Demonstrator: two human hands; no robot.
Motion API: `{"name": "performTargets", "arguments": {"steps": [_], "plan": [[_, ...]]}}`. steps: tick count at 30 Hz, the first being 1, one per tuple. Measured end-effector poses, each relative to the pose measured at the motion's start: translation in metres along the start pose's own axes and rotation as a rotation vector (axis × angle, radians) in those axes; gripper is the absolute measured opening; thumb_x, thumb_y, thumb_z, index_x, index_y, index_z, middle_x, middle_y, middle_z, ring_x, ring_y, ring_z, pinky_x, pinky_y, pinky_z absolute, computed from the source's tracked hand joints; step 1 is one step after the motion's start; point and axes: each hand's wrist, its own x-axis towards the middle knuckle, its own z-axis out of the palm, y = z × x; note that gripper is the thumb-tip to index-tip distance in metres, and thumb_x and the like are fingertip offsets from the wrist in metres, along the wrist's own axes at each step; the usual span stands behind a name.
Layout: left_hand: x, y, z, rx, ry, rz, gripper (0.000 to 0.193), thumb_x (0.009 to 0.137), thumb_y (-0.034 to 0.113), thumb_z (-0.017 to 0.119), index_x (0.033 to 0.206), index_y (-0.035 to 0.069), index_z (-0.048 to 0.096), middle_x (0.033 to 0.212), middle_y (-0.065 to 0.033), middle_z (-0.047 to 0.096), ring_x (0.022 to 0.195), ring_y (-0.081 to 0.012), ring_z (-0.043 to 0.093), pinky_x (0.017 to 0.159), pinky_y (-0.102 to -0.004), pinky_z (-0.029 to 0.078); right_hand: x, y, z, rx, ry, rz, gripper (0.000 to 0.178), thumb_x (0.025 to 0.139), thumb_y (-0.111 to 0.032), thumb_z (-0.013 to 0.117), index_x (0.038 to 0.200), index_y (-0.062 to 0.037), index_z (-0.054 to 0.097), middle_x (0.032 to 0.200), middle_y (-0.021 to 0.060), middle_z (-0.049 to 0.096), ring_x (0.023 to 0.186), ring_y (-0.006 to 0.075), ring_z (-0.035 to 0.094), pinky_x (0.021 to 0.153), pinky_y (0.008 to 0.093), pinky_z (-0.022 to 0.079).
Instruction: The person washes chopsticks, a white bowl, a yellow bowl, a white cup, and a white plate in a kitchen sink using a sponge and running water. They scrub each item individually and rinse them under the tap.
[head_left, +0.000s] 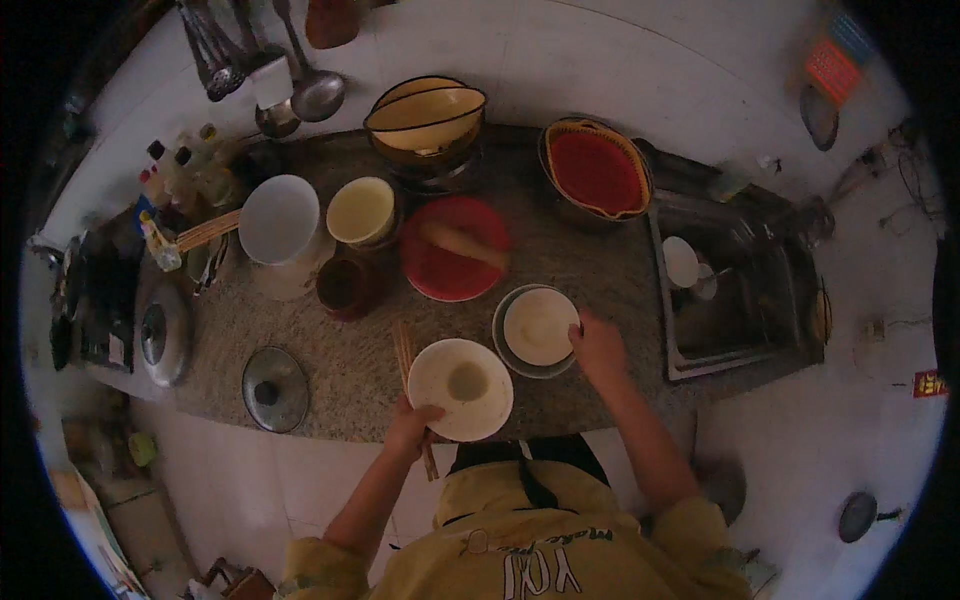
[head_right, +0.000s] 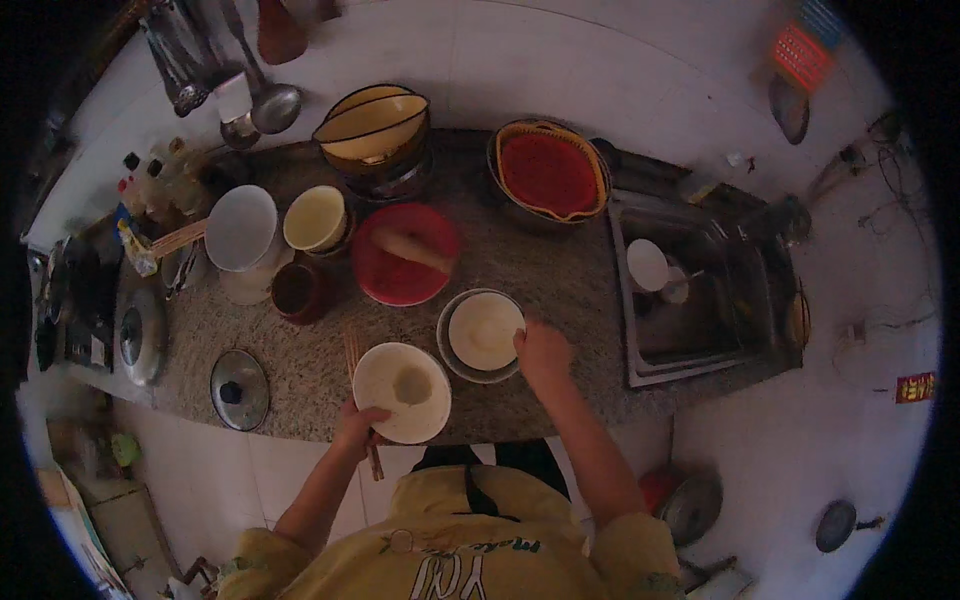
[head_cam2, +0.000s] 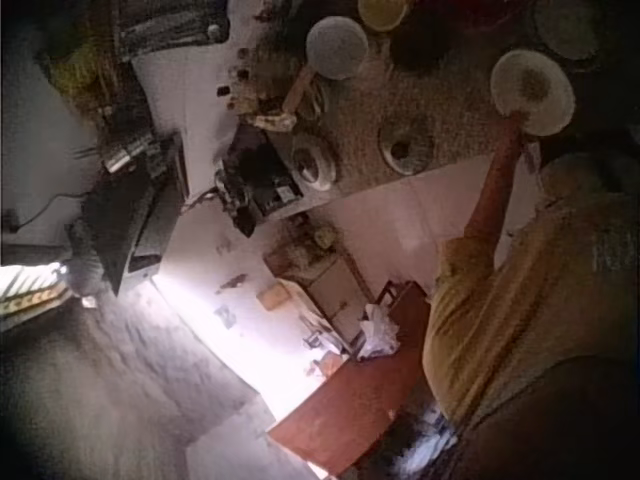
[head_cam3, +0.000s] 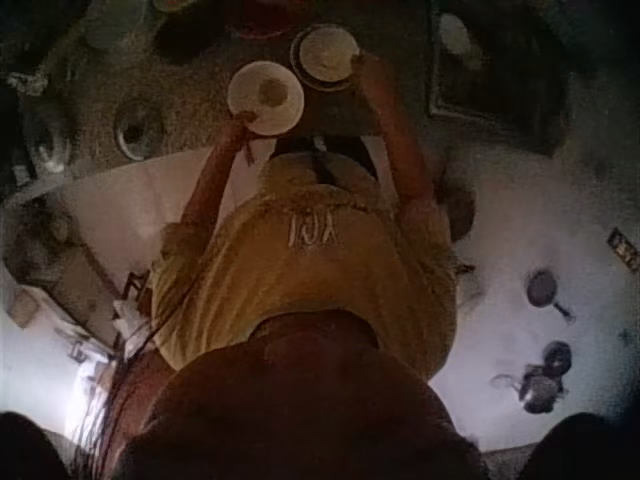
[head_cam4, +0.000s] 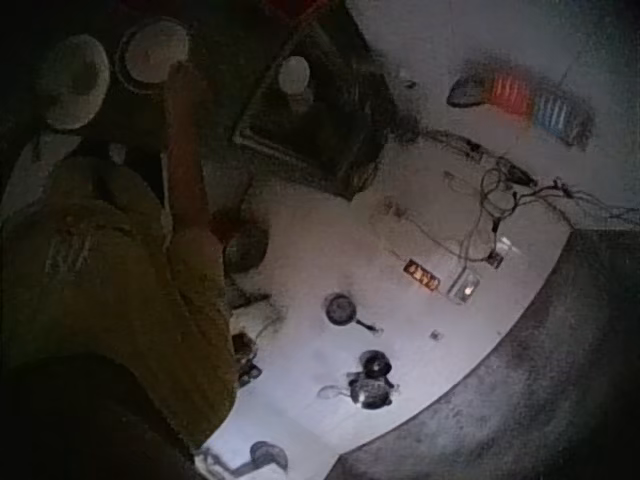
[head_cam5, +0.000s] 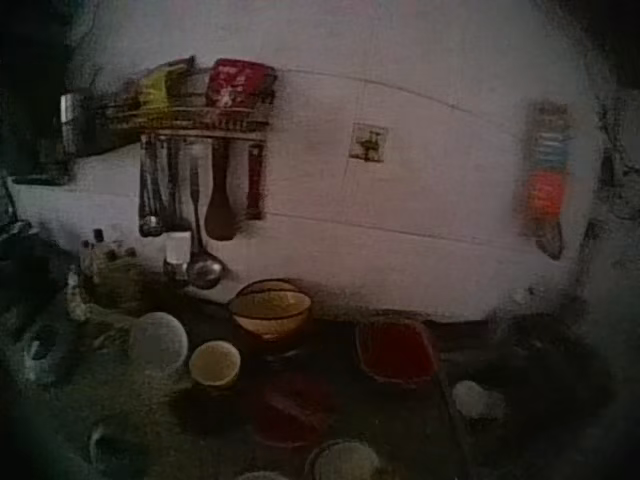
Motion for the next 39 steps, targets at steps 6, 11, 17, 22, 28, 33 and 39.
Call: {"name": "performTargets", "arguments": {"steps": [6,11,17,22,28,33,39], "plan": [[0.003,0.003,-0.01,-0.034,-0.114,-0.128,0.052,0.068,0.002,0.055,0.115,0.0,0.032,0.082,-0.0122,0.052,0.05,-0.0143,0.048,0.035,-0.0227,0.039,-0.017,-0.013,-0.025,-0.006,0.022,0.006,0.028,0.079,-0.03,0.051,0.087,-0.004,0.058,0.075,0.0149,0.059,0.065,0.0283,0.058,0.054,0.0398,0.047],[-0.008,0.013,-0.005,-0.061,-0.126,-0.14,0.04,0.067,0.004,0.056,0.104,-0.003,0.043,0.07,-0.0064,0.052,0.038,-0.0099,0.04,0.033,-0.0206,0.033,-0.005,0.01,0.01,0.735,-0.279,0.272,0.028,0.079,-0.026,0.053,0.091,-0.0014,0.057,0.069,0.0113,0.059,0.071,0.0203,0.061,0.052,0.0354,0.049],[-0.023,0.016,0.005,0.016,-0.058,-0.086,0.022,0.068,0.008,0.055,0.088,-0.001,0.05,0.052,-0.0023,0.047,0.031,-0.0075,0.033,0.029,-0.0203,0.024,-0.022,0.002,0.008,1.284,-0.325,0.296,0.039,0.077,-0.011,0.047,0.113,0.0016,0.042,0.096,0.0182,0.054,0.079,0.0285,0.06,0.058,0.0394,0.054],[-0.042,0.012,0.034,-0.035,0.044,-0.053,0.009,0.067,0.011,0.056,0.068,0.009,0.047,0.05,0.0008,0.042,0.031,-0.0084,0.031,0.029,-0.0218,0.025,-0.008,0.051,0.027,1.296,-0.322,0.261,0.044,0.081,-0.014,0.046,0.12,0.002,0.032,0.109,0.0179,0.047,0.092,0.0289,0.054,0.063,0.0426,0.054],[-0.064,-0.025,0.1,-0.079,0.176,0.039,0.024,0.065,0.01,0.053,0.088,0.005,0.048,0.059,-0.0019,0.047,0.038,-0.0097,0.04,0.032,-0.0207,0.029,-0.049,0.171,-0.068,1.514,-0.135,0.14,0.041,0.078,-0.012,0.047,0.116,0.0021,0.037,0.106,0.0158,0.049,0.091,0.028,0.054,0.061,0.0389,0.054],[-0.078,-0.072,0.194,-0.189,0.216,0.04,0.02,0.071,0.013,0.052,0.088,0.004,0.048,0.068,-0.0057,0.054,0.035,-0.0095,0.041,0.029,-0.019,0.035,-0.075,0.304,-0.118,1.393,0.112,0.248,0.037,0.075,-0.011,0.047,0.108,0.0053,0.043,0.093,0.0171,0.054,0.074,0.0266,0.058,0.049,0.0343,0.053],[-0.06,-0.096,0.317,-0.312,0.007,-0.033,0.019,0.073,0.013,0.05,0.088,0.003,0.047,0.062,-0.0036,0.052,0.033,-0.0062,0.037,0.026,-0.0182,0.03,-0.028,0.406,-0.137,1.158,0.108,0.359,0.039,0.074,-0.011,0.044,0.108,0.0072,0.042,0.089,0.02,0.055,0.057,0.0286,0.059,0.043,0.0321,0.052]]}}
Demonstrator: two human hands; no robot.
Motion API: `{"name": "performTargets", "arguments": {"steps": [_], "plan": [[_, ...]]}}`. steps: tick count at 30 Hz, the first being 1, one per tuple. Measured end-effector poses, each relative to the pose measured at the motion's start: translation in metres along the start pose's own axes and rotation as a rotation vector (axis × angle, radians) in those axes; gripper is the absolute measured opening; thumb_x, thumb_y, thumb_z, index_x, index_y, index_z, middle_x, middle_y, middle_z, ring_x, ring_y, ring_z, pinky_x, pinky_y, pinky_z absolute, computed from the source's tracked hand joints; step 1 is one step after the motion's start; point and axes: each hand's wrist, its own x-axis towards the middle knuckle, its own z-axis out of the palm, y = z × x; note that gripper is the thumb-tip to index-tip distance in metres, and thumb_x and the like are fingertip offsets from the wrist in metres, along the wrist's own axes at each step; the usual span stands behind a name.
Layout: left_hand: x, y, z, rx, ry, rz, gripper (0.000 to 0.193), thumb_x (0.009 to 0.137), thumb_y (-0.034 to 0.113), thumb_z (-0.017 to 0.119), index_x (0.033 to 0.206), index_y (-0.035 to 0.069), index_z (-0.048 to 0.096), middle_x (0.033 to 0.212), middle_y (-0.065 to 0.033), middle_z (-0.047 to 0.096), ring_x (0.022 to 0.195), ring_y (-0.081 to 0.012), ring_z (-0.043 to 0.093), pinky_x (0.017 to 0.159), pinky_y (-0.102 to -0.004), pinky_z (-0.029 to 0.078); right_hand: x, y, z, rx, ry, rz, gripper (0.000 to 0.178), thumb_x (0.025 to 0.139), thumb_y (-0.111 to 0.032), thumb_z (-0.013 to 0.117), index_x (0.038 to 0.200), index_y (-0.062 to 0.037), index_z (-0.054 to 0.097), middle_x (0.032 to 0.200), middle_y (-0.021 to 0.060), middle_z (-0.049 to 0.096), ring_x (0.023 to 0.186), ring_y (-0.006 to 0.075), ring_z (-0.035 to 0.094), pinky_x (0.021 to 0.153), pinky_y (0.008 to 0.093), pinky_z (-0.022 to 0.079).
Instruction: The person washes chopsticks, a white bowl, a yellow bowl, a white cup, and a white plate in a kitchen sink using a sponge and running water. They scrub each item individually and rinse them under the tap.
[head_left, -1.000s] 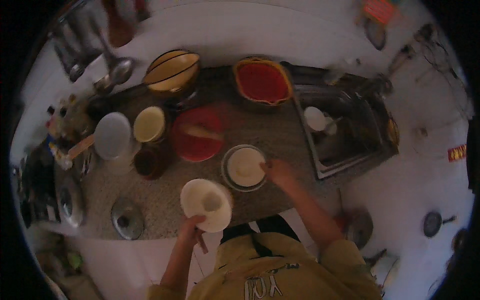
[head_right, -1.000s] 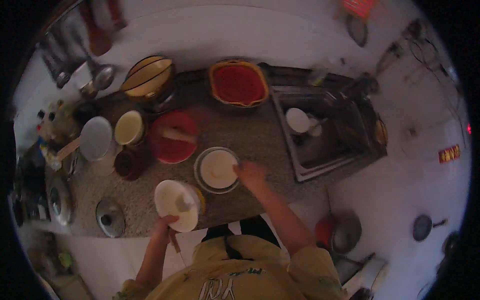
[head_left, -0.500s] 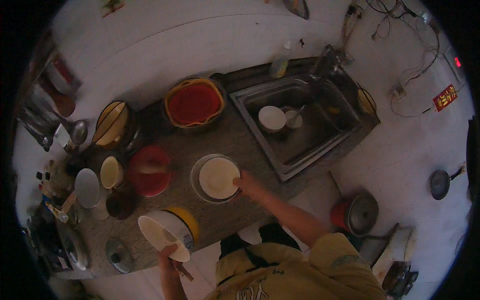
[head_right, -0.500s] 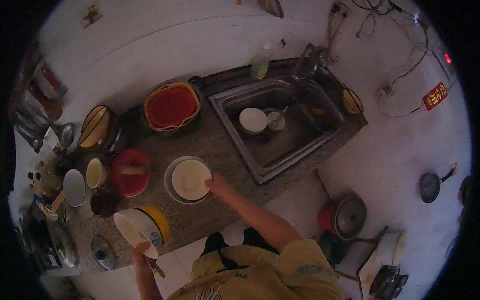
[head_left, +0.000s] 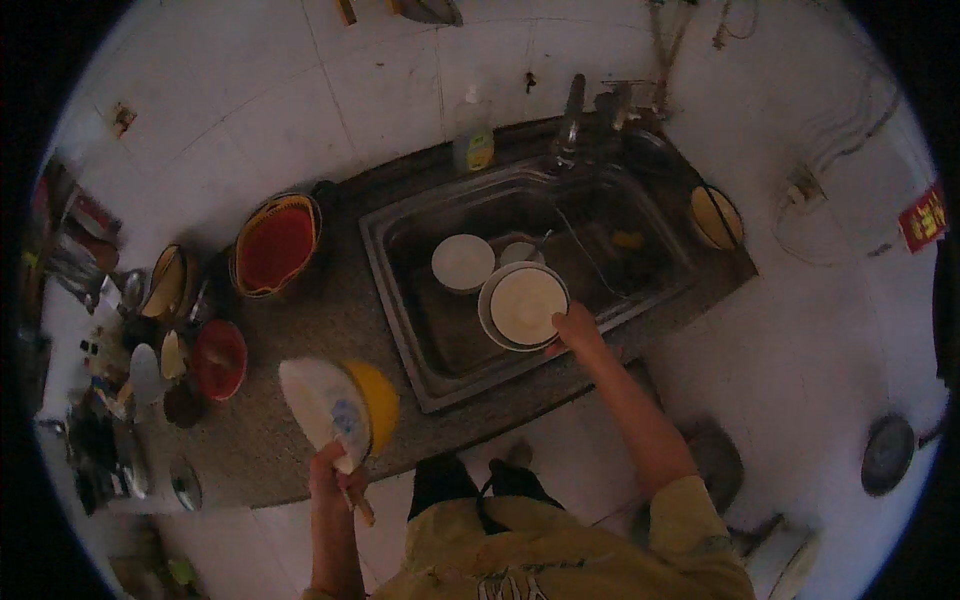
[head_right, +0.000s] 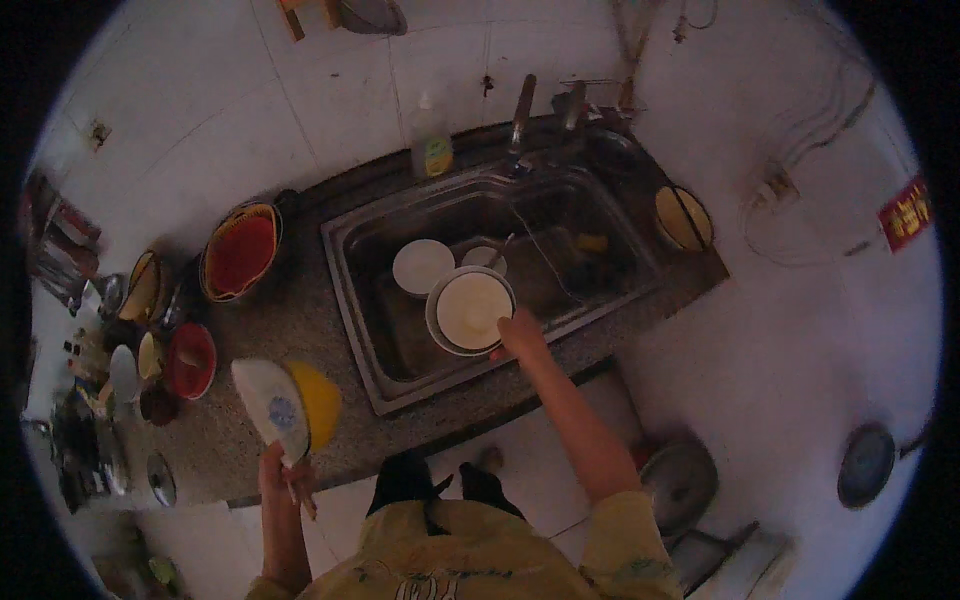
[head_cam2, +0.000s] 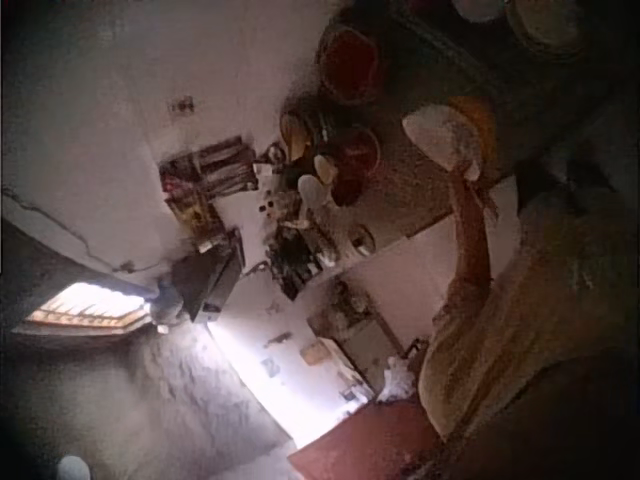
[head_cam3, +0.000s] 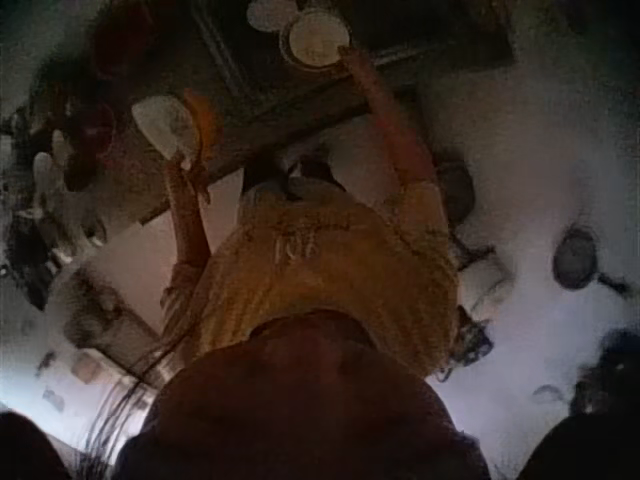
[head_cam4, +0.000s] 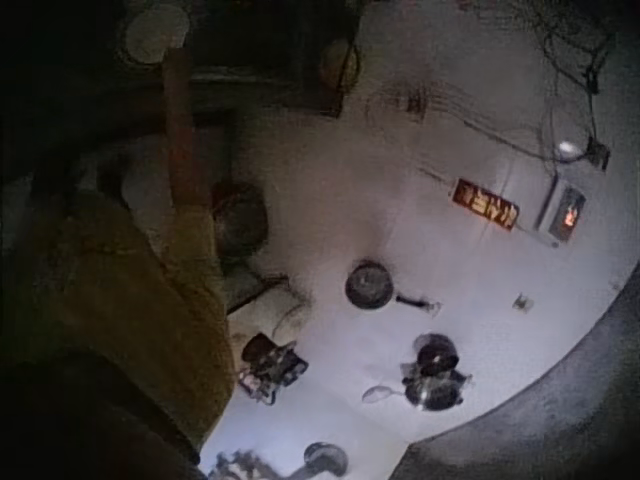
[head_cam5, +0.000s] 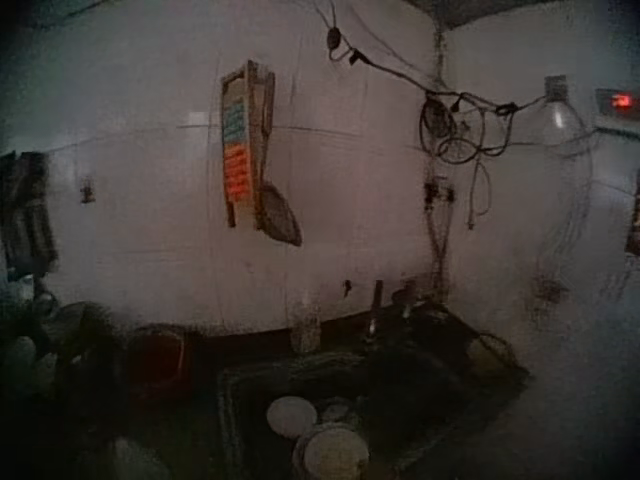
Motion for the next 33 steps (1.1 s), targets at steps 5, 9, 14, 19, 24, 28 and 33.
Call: {"name": "performTargets", "arguments": {"steps": [5,9,14,19,24,28,33], "plan": [[0.043,-0.028,0.082,0.228,-0.194,-0.133,0.018,0.072,0.013,0.052,0.087,0.004,0.048,0.054,-0.0017,0.049,0.03,-0.003,0.033,0.027,-0.0164,0.025,0.078,0.033,-0.007,-0.436,0.042,-0.244,0.036,0.073,-0.009,0.047,0.105,0.0077,0.046,0.092,0.0219,0.056,0.064,0.0323,0.06,0.053,0.0368,0.05],[0.1,-0.052,0.14,0.323,-0.184,-0.214,0.016,0.072,0.013,0.053,0.084,0.004,0.049,0.054,-0.0005,0.048,0.031,-0.0035,0.032,0.028,-0.0153,0.025,0.15,0.086,-0.014,-1.131,-0.229,-0.469,0.032,0.073,-0.011,0.048,0.099,0.0066,0.051,0.09,0.0226,0.057,0.074,0.0332,0.059,0.066,0.0397,0.048],[0.142,-0.075,0.174,0.276,-0.195,-0.245,0.026,0.068,0.007,0.057,0.091,0.0,0.047,0.062,-0.004,0.051,0.036,-0.0052,0.038,0.032,-0.0141,0.029,0.202,0.123,-0.003,-0.506,-0.255,0.159,0.033,0.075,-0.011,0.047,0.104,0.0056,0.046,0.083,0.0244,0.056,0.059,0.0321,0.057,0.051,0.0405,0.047],[0.173,-0.096,0.172,0.284,-0.193,-0.253,0.029,0.067,0.009,0.058,0.092,0.001,0.046,0.062,-0.0031,0.05,0.036,-0.0053,0.038,0.031,-0.014,0.029,0.237,0.157,0.002,-0.523,-0.335,0.353,0.035,0.077,-0.009,0.044,0.11,0.0035,0.042,0.081,0.0225,0.057,0.049,0.0314,0.057,0.04,0.0401,0.047],[0.195,-0.12,0.181,0.344,-0.159,-0.138,0.033,0.066,0.009,0.058,0.096,0.001,0.046,0.066,-0.0038,0.052,0.037,-0.0057,0.039,0.032,-0.014,0.03,0.244,0.118,0.004,-0.703,-0.524,0.397,0.031,0.078,-0.01,0.045,0.106,0.0038,0.049,0.096,0.0223,0.055,0.077,0.0332,0.059,0.059,0.0466,0.048],[0.21,-0.138,0.187,0.394,-0.177,-0.112,0.036,0.065,0.007,0.056,0.099,0.001,0.046,0.072,-0.0058,0.054,0.041,-0.0065,0.041,0.032,-0.0163,0.028,0.256,0.135,0.001,-0.575,-0.57,0.129,0.042,0.078,-0.014,0.048,0.118,-0.0023,0.04,0.097,0.0186,0.054,0.08,0.0322,0.056,0.059,0.0432,0.048],[0.234,-0.161,0.191,0.508,-0.22,-0.113,0.045,0.061,0.007,0.056,0.105,0.001,0.045,0.073,-0.0063,0.054,0.042,-0.0079,0.043,0.032,-0.0183,0.03,0.276,0.167,-0.006,-0.558,-0.704,-0.126,0.044,0.081,-0.017,0.044,0.123,-0.0052,0.035,0.114,0.0222,0.046,0.096,0.0346,0.052,0.076,0.0444,0.043]]}}
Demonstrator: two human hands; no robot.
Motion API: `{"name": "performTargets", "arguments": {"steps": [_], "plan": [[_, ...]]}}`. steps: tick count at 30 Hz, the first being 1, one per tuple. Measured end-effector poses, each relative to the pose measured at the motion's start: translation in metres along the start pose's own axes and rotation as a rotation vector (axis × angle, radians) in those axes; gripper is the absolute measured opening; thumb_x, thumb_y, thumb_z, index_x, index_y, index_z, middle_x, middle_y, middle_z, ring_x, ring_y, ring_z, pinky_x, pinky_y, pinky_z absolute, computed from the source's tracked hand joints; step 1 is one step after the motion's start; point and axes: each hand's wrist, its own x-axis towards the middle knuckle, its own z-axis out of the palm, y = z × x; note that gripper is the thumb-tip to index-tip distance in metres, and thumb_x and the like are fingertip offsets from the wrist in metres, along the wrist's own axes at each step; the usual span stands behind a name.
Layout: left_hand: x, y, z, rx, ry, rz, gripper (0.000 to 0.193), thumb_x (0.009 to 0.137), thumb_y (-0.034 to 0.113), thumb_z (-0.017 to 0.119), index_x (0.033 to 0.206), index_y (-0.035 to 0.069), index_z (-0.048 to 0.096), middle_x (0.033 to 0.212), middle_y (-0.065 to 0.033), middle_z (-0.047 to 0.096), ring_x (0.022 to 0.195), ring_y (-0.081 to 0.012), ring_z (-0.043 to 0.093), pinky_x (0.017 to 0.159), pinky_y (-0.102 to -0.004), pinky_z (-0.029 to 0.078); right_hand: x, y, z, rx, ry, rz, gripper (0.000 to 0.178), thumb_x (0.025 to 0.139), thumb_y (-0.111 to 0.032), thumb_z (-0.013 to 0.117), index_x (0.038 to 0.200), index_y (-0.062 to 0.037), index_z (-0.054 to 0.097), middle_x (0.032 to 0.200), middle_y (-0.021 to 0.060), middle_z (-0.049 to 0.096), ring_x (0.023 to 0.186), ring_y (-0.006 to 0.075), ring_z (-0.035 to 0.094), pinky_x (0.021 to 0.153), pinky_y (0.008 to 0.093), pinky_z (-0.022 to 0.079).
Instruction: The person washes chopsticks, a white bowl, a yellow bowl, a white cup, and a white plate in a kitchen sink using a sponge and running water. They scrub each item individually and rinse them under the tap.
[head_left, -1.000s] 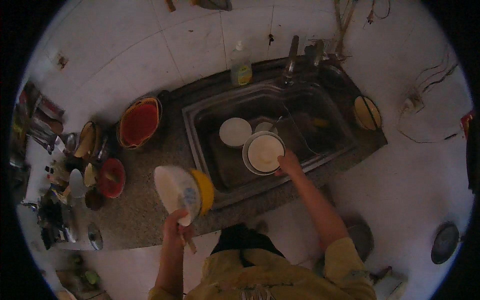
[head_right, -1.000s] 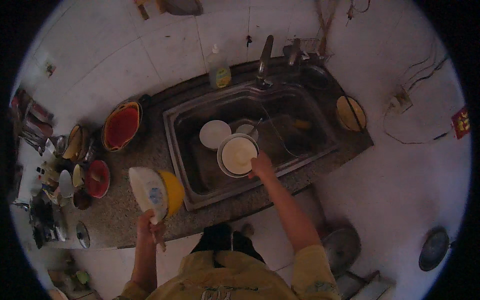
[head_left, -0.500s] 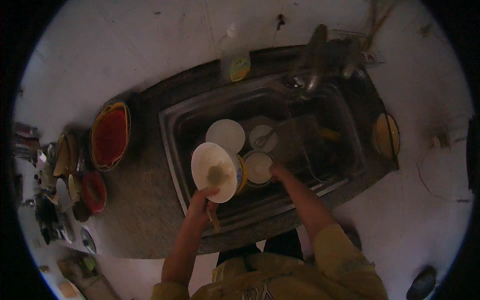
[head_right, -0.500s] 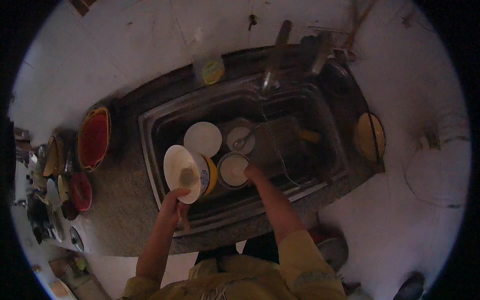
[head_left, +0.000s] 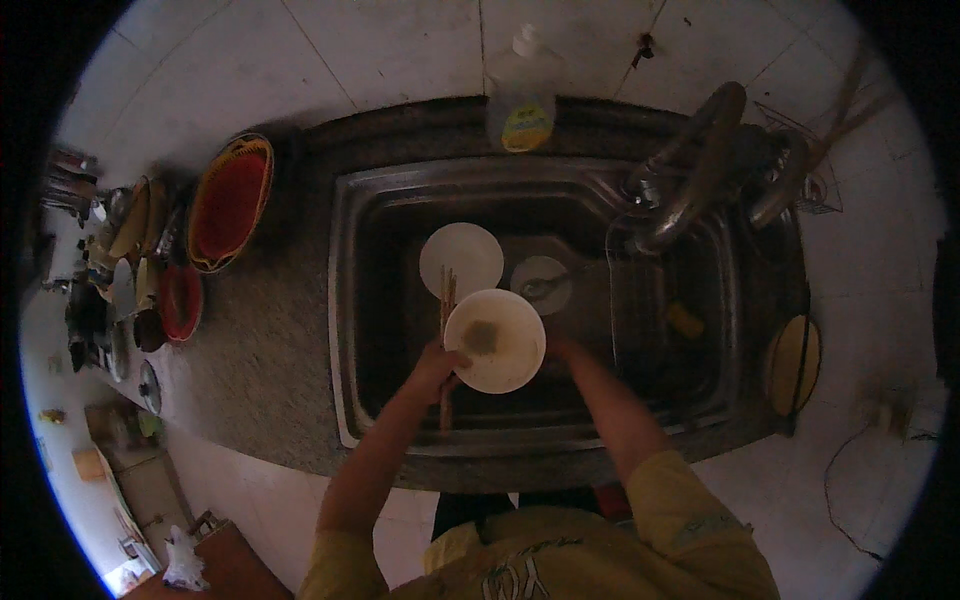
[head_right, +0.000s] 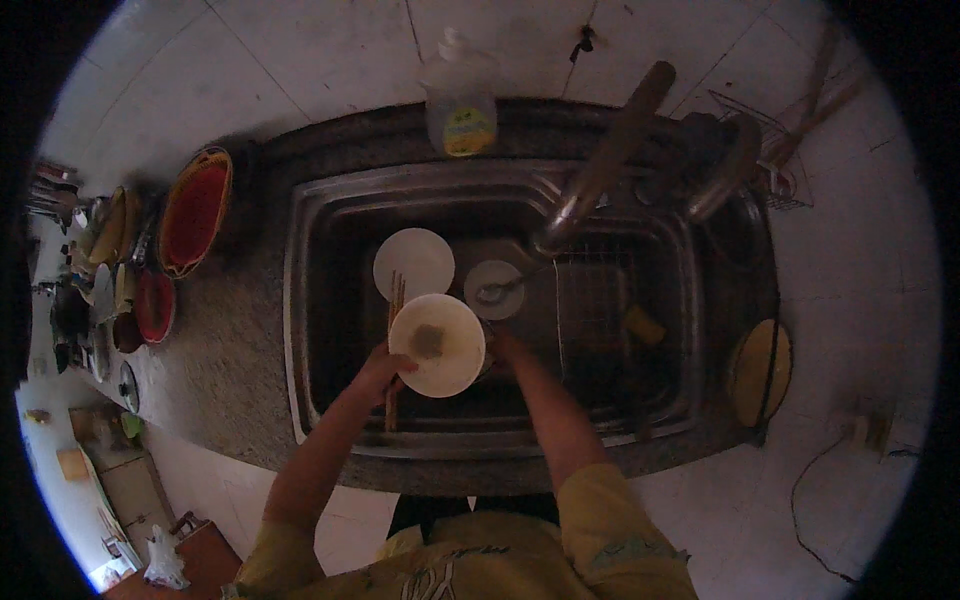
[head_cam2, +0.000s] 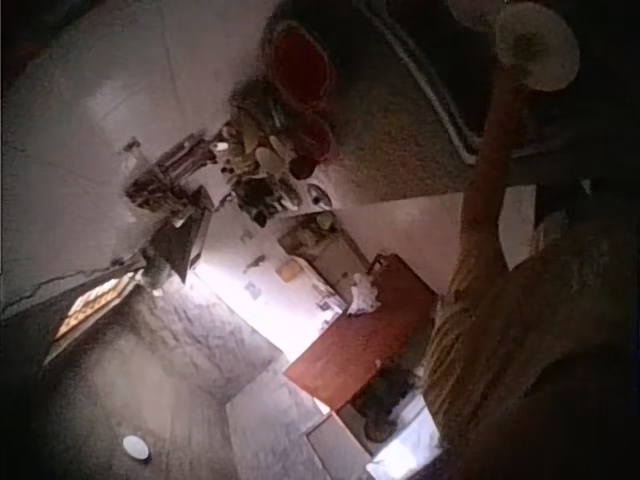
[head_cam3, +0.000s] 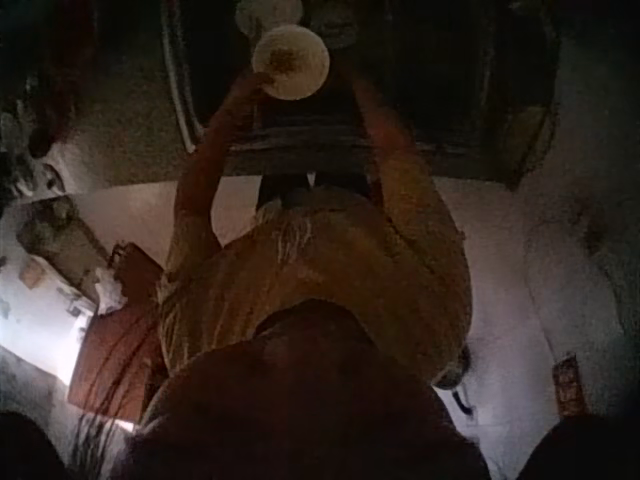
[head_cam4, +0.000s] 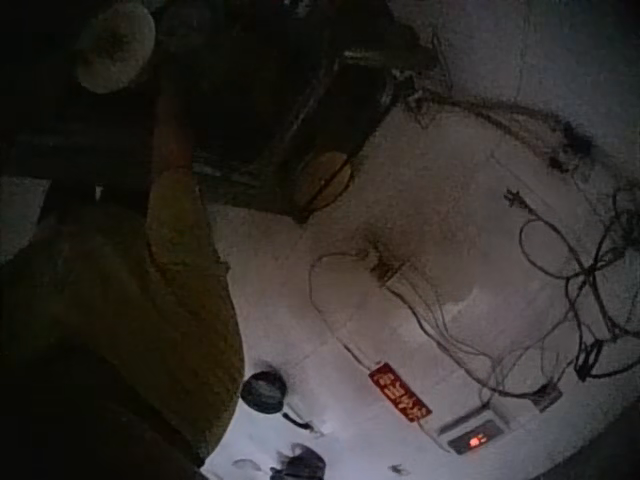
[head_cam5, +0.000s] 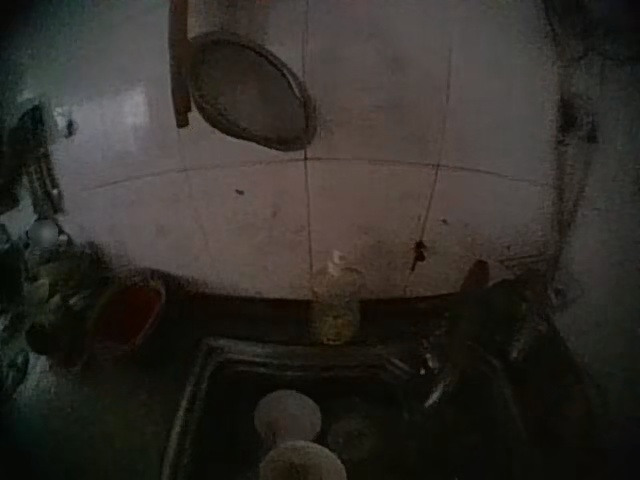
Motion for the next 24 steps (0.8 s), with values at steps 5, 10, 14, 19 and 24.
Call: {"name": "performTargets", "arguments": {"steps": [5,10,14,19,24], "plan": [[0.026,-0.014,-0.001,0.249,0.012,-0.009,0.047,0.059,0.008,0.057,0.105,0.003,0.047,0.071,-0.0053,0.054,0.047,-0.0098,0.046,0.038,-0.0213,0.036,-0.011,-0.001,-0.007,0.068,0.057,0.104,0.041,0.082,-0.019,0.044,0.12,-0.0065,0.039,0.111,0.0211,0.048,0.096,0.0342,0.051,0.079,0.0438,0.041],[0.034,-0.017,0.004,0.225,-0.096,0.034,0.045,0.059,0.01,0.057,0.103,0.003,0.049,0.074,-0.0034,0.054,0.052,-0.01,0.048,0.041,-0.0217,0.038,-0.025,-0.019,-0.016,0.02,0.196,0.186,0.032,0.082,-0.021,0.044,0.108,-0.0049,0.05,0.103,0.018,0.054,0.091,0.0305,0.053,0.079,0.0415,0.04],[0.056,-0.033,0.006,0.246,-0.182,0.152,0.048,0.06,0.011,0.056,0.106,0.0,0.047,0.083,-0.0057,0.054,0.064,-0.0107,0.051,0.049,-0.0221,0.043,-0.018,0.02,-0.016,0.073,0.452,0.137,0.029,0.082,-0.022,0.043,0.097,-0.0014,0.058,0.096,0.0149,0.058,0.084,0.0252,0.054,0.074,0.0387,0.042],[0.073,-0.044,0.0,0.323,-0.218,0.095,0.047,0.059,0.012,0.057,0.104,0.002,0.048,0.084,-0.0055,0.055,0.067,-0.0114,0.053,0.052,-0.0238,0.045,-0.049,-0.049,-0.047,0.134,0.311,0.238,0.032,0.083,-0.024,0.041,0.1,-0.0008,0.056,0.1,0.0169,0.057,0.088,0.0269,0.054,0.077,0.0391,0.041],[0.056,-0.024,0.023,0.364,-0.119,0.096,0.05,0.06,0.012,0.058,0.108,0.001,0.046,0.085,-0.0061,0.056,0.068,-0.0135,0.054,0.056,-0.027,0.046,-0.006,0.008,-0.022,0.31,0.601,0.066,0.038,0.085,-0.032,0.039,0.104,-0.0028,0.053,0.101,0.0166,0.056,0.091,0.0266,0.053,0.077,0.0377,0.041]]}}
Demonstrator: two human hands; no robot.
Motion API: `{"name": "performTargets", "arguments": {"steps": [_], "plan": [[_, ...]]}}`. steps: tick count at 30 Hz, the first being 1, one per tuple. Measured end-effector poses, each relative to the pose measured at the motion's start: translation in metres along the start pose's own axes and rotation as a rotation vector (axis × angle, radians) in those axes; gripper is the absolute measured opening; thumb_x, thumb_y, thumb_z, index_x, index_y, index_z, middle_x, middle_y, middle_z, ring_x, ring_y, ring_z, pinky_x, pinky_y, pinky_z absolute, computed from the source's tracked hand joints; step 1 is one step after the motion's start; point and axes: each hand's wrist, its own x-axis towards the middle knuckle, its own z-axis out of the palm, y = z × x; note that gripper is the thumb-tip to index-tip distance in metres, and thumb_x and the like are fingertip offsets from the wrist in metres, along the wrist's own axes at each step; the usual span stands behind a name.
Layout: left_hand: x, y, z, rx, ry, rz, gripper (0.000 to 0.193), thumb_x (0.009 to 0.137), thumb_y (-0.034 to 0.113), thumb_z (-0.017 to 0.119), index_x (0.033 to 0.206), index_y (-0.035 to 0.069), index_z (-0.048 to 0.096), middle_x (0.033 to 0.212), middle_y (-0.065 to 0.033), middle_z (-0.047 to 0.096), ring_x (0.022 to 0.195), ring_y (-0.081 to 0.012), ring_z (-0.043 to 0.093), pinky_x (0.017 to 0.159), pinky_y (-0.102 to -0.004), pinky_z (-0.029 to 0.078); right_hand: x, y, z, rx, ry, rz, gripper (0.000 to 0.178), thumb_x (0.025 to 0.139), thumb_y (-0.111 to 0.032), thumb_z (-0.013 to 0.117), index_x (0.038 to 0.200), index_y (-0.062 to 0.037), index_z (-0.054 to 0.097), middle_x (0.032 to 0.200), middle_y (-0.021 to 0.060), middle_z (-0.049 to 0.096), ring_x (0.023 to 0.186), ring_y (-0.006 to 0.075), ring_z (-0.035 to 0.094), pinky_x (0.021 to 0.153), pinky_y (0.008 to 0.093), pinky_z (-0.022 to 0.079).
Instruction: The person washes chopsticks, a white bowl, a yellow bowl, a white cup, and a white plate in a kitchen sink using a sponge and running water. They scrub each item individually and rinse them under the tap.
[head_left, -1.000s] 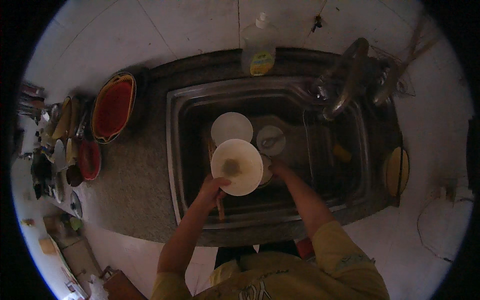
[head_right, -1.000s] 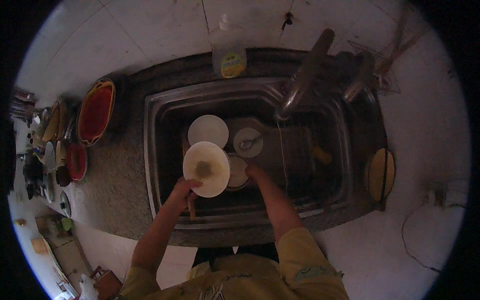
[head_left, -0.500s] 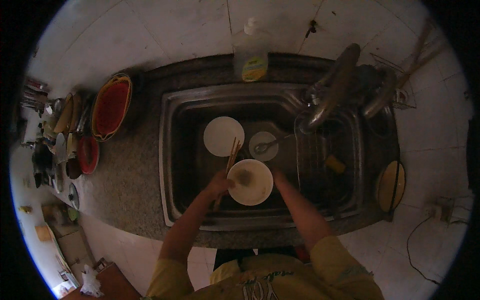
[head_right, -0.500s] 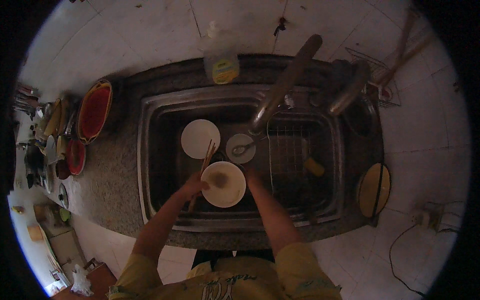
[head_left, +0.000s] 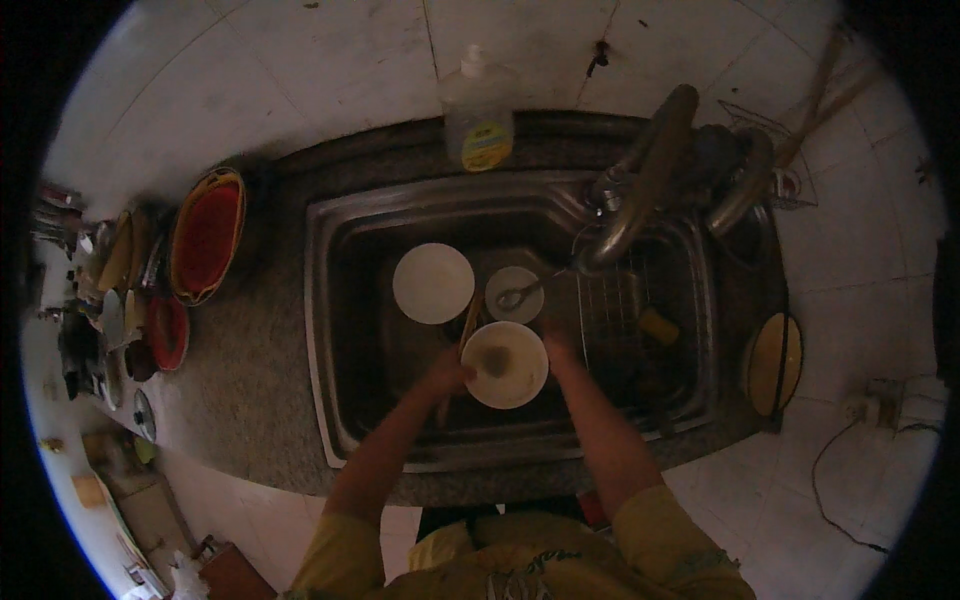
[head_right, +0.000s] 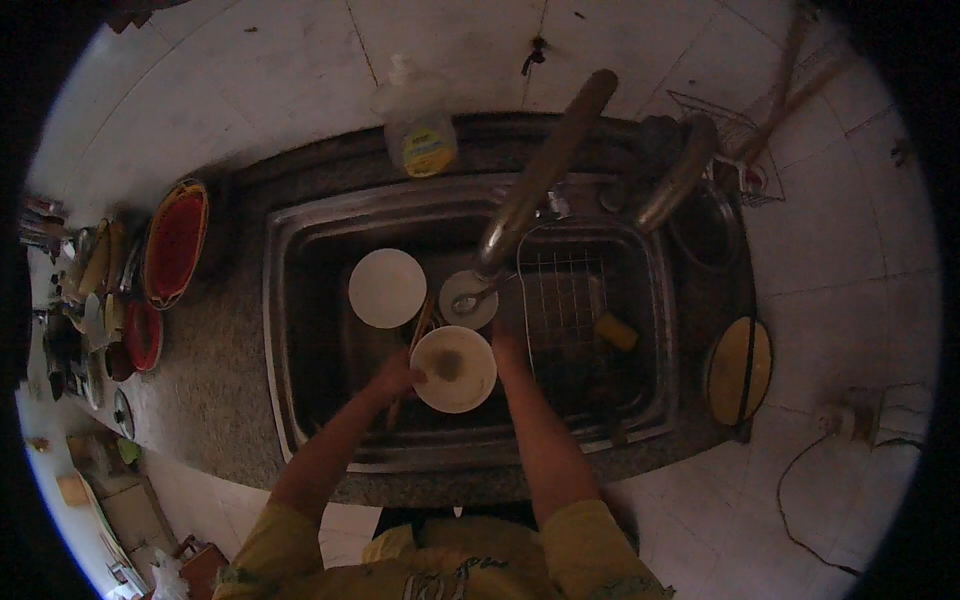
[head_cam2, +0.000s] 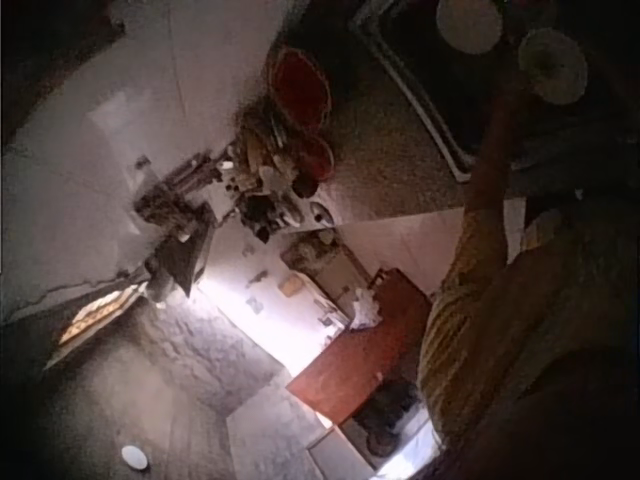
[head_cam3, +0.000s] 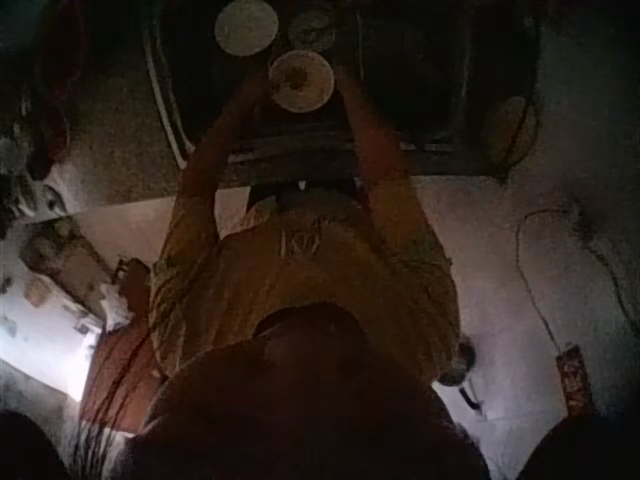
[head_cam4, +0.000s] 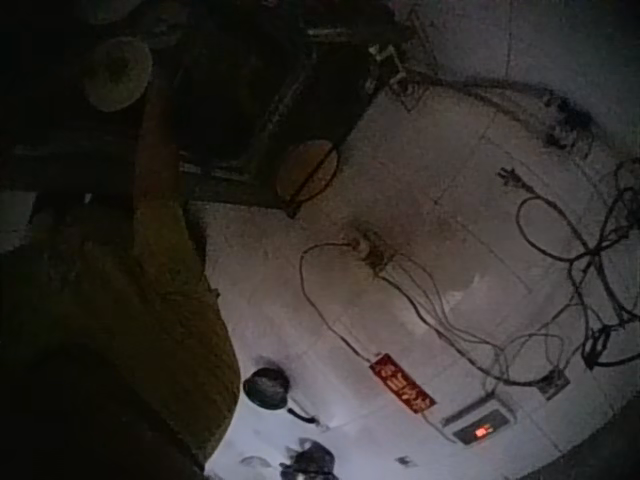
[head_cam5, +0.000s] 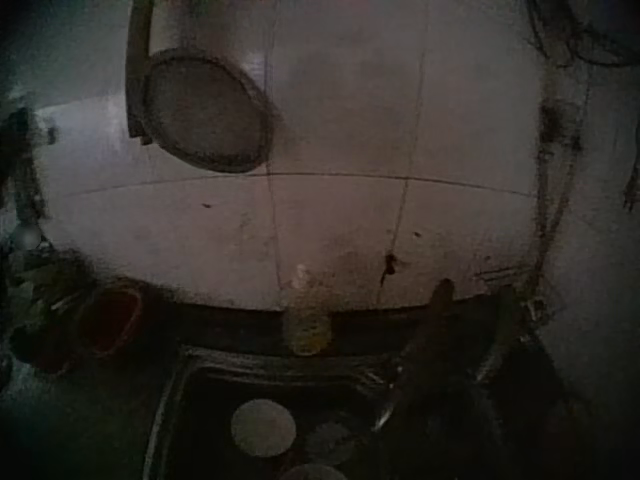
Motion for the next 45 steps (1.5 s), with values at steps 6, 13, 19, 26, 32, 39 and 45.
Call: {"name": "performTargets", "arguments": {"steps": [6,13,19,26,32,39,45], "plan": [[0.007,-0.035,-0.005,-0.009,0.068,-0.09,0.055,0.066,0.013,0.058,0.117,0.002,0.04,0.095,-0.0073,0.054,0.079,-0.0171,0.053,0.065,-0.0287,0.045,0.025,-0.05,-0.008,-0.238,-0.416,0.199,0.041,0.084,-0.037,0.041,0.114,-0.0102,0.047,0.102,0.0127,0.056,0.089,0.0273,0.053,0.076,0.0388,0.042],[0.016,-0.076,0.002,-0.371,0.202,-0.255,0.046,0.071,0.021,0.062,0.11,0.004,0.045,0.093,-0.008,0.054,0.077,-0.0174,0.054,0.062,-0.0298,0.045,0.064,0.028,0.022,0.556,-0.195,0.502,0.043,0.081,-0.037,0.049,0.112,-0.0085,0.048,0.096,0.0123,0.055,0.081,0.026,0.053,0.068,0.0411,0.044],[0.031,-0.07,0.017,-0.363,0.312,-0.216,0.041,0.075,0.028,0.06,0.104,0.002,0.05,0.087,-0.0076,0.055,0.072,-0.017,0.053,0.06,-0.0297,0.045,0.089,0.071,-0.001,0.275,-0.214,0.194,0.041,0.083,-0.033,0.043,0.108,-0.0013,0.051,0.105,0.0156,0.052,0.091,0.0258,0.05,0.078,0.0371,0.041],[0.048,-0.039,0.023,-0.439,0.238,-0.287,0.043,0.076,0.031,0.06,0.102,-0.002,0.05,0.084,-0.0091,0.057,0.074,-0.0191,0.055,0.06,-0.032,0.046,0.085,0.043,-0.024,0.224,0.016,0.296,0.051,0.086,-0.042,0.036,0.114,0.0003,0.046,0.115,0.0171,0.048,0.102,0.027,0.048,0.085,0.0353,0.037],[0.071,-0.089,0.011,-0.407,0.322,-0.253,0.043,0.072,0.027,0.064,0.102,0.0,0.051,0.082,-0.0105,0.057,0.068,-0.0202,0.056,0.054,-0.0337,0.046,0.01,-0.128,-0.028,-0.63,-0.17,0.109,0.046,0.086,-0.039,0.037,0.105,-0.0003,0.053,0.105,0.019,0.054,0.098,0.0296,0.051,0.084,0.0368,0.039],[-0.04,0.036,0.043,-0.212,0.35,-0.143,0.042,0.08,0.037,0.053,0.111,0.009,0.046,0.082,-0.0043,0.054,0.063,-0.0128,0.047,0.05,-0.0254,0.039,-0.045,-0.205,-0.068,-0.042,0.229,-0.526,0.023,0.081,-0.011,0.046,0.1,-0.0028,0.055,0.098,0.0199,0.055,0.092,0.0332,0.053,0.08,0.0373,0.042],[-0.09,0.057,0.02,-0.061,0.166,-0.187,0.03,0.087,0.033,0.043,0.105,0.011,0.046,0.07,0.0002,0.045,0.058,-0.0071,0.04,0.051,-0.0202,0.034,-0.026,-0.24,-0.113,-0.391,0.229,-0.704,0.03,0.08,-0.003,0.044,0.11,-0.0047,0.05,0.12,0.0136,0.045,0.109,0.0289,0.044,0.09,0.0344,0.037]]}}
